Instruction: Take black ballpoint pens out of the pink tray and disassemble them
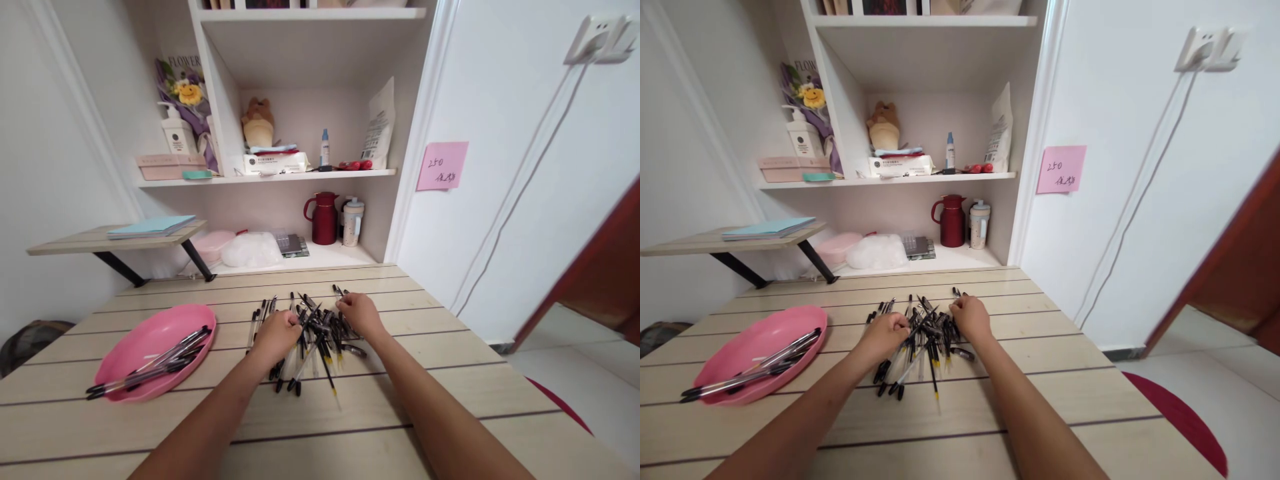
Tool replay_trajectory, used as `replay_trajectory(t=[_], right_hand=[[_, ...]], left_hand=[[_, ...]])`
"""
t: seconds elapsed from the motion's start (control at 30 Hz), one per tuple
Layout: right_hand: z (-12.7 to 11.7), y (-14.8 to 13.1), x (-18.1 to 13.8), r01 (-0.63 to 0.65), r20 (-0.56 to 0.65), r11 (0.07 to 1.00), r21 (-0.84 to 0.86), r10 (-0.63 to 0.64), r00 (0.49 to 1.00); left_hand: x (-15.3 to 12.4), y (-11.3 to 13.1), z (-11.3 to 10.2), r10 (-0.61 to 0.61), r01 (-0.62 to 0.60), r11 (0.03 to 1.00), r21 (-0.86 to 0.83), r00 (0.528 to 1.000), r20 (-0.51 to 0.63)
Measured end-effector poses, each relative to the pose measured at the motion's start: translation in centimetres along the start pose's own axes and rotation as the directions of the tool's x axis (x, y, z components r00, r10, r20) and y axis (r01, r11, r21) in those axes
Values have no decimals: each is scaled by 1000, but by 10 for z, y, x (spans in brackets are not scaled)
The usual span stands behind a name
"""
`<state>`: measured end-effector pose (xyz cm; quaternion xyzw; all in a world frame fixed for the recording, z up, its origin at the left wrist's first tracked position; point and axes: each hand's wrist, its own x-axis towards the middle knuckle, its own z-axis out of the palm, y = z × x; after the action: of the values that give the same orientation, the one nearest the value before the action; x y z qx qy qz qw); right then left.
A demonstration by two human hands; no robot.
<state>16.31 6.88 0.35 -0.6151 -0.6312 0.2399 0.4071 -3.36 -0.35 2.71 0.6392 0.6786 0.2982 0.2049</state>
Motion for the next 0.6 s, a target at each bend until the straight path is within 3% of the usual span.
replay_trajectory(t=[0.13, 0.3, 0.43, 0.53, 0.6], right_hand=[[3, -9, -10, 90, 97, 938, -334, -61, 993], [-4, -12, -10, 134, 119, 931, -340, -98, 988], [-10, -11, -5, 134, 42, 964, -230, -128, 991], [-9, -10, -3, 124, -2, 980, -156, -125, 992], [-6, -10, -4, 127, -5, 984, -122, -129, 992]], left_hand=[[7, 3, 10, 30, -27, 997, 75, 999, -27], [7, 0, 0, 43, -42, 998, 49, 999, -19], [8, -25, -51, 50, -35, 983, 182, 996, -74], [8, -67, -106, -2, 45, 937, 346, 992, -124], [3, -101, -137, -109, 169, 876, 451, 982, -156]])
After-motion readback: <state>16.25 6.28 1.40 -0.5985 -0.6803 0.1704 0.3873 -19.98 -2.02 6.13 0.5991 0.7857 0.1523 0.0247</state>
